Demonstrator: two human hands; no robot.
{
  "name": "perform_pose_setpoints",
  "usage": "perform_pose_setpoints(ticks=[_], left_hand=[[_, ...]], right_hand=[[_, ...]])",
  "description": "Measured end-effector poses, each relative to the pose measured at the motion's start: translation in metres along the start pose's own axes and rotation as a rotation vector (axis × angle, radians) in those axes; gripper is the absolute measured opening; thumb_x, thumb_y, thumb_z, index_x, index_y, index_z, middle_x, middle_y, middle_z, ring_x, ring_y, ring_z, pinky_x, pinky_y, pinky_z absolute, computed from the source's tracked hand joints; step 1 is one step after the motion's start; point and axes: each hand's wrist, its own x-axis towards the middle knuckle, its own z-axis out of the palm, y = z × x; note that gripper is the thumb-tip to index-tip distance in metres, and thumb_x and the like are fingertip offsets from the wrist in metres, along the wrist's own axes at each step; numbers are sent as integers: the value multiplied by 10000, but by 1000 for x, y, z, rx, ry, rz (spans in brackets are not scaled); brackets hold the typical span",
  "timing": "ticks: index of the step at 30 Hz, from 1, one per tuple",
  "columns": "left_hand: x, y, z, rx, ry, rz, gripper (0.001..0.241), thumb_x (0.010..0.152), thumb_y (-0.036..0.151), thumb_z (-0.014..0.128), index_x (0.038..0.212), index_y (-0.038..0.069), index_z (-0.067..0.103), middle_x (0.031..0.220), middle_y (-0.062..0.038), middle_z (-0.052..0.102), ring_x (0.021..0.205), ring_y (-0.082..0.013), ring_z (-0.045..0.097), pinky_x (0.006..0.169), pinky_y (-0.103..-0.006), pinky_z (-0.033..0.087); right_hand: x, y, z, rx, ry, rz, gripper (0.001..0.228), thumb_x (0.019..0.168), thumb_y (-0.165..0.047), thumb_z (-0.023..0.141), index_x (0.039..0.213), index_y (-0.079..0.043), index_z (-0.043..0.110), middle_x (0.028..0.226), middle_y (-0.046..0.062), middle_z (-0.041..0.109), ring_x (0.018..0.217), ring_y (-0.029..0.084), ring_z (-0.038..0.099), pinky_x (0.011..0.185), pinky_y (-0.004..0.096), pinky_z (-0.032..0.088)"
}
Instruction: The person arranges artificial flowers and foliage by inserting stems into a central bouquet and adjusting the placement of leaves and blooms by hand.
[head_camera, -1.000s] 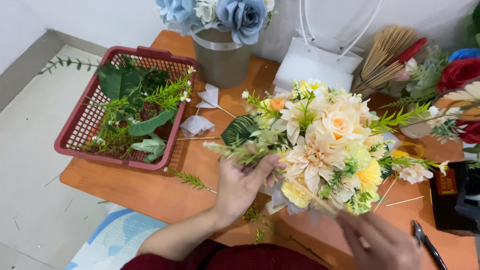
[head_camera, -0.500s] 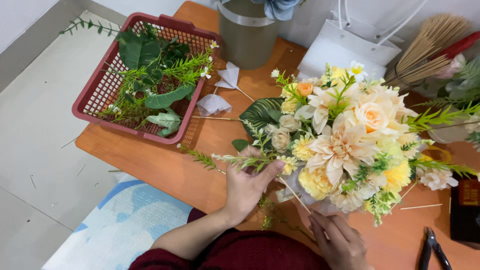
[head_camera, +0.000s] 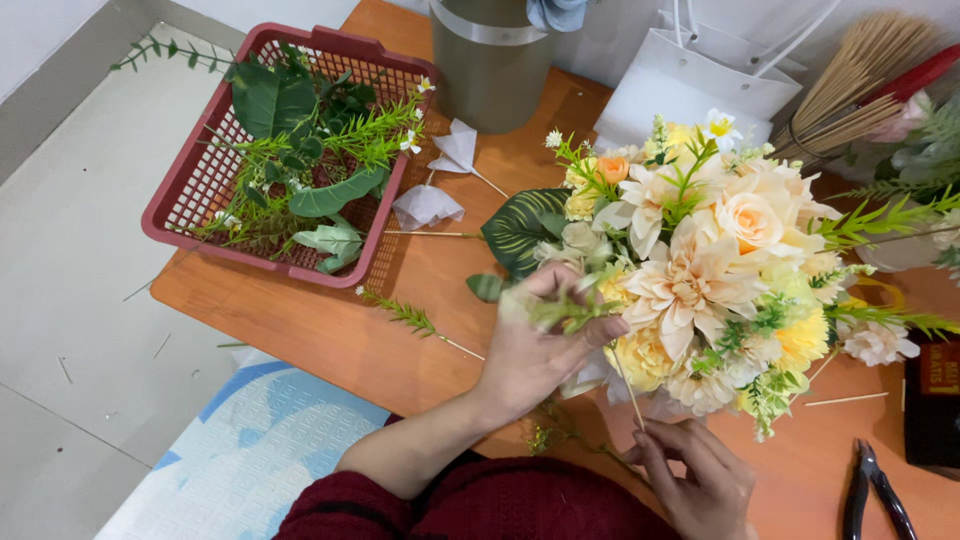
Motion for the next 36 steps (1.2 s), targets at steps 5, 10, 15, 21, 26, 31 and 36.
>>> perform_pose_setpoints(ticks=[5, 10, 15, 21, 26, 31, 36], left_hand=[[2, -3, 7, 41, 73, 85, 338, 690, 172, 705, 875, 111, 429, 749, 24, 453, 667, -55, 439, 614, -175, 398], [4, -3, 4, 40, -3, -7, 392, 650, 198, 726, 933, 122, 467, 742, 54, 441, 657, -40, 392, 591, -170, 332], [6, -3, -11, -7, -278, -2, 266, 746, 100, 673, 963, 103, 520, 947, -4, 550, 923, -93, 549, 825, -202, 479], [8, 12, -12, 101, -285, -38, 160, 800, 153, 619, 878, 103, 488, 826, 25, 459, 748, -52, 441, 654, -162, 392], [10, 16, -3, 409, -228, 75, 194, 812, 146, 603, 850, 108, 417, 705, 46, 376, 630, -50, 346, 570, -182, 289], [10, 25, 2, 194, -282, -7, 290, 768, 61, 649, 919, 114, 407, 635, 43, 423, 552, -21, 380, 509, -150, 284], [10, 35, 6, -25, -322, 18, 301, 808, 169, 575, 688, 125, 302, 600, -18, 393, 440, -79, 366, 431, -183, 298]], right_hand=[[6, -7, 3, 16, -16, -13, 51, 751, -38, 577, 788, -18, 604, 553, 6, 601, 467, 73, 507, 476, 160, 430], [0, -2, 5, 24, -62, 18, 63, 752, -81, 584, 798, -54, 617, 563, -20, 619, 495, 58, 533, 474, 158, 447], [0, -2, 6, 42, -10, -13, 46, 758, -88, 572, 751, -47, 591, 539, -28, 606, 462, 64, 513, 439, 163, 405], [6, -4, 1, 18, -35, -18, 65, 763, -104, 576, 784, -56, 614, 548, -44, 610, 470, 68, 523, 487, 173, 430], [3, 3, -1, 25, -44, -39, 58, 768, -73, 573, 800, -35, 601, 569, -20, 607, 493, 83, 542, 497, 177, 446], [-2, 5, -2, 44, -20, -45, 59, 763, -58, 584, 810, -30, 603, 600, -2, 627, 508, 95, 559, 511, 185, 459], [-1, 4, -5, 63, -33, -77, 57, 776, -65, 575, 812, -23, 587, 606, 2, 623, 508, 90, 558, 506, 177, 460]])
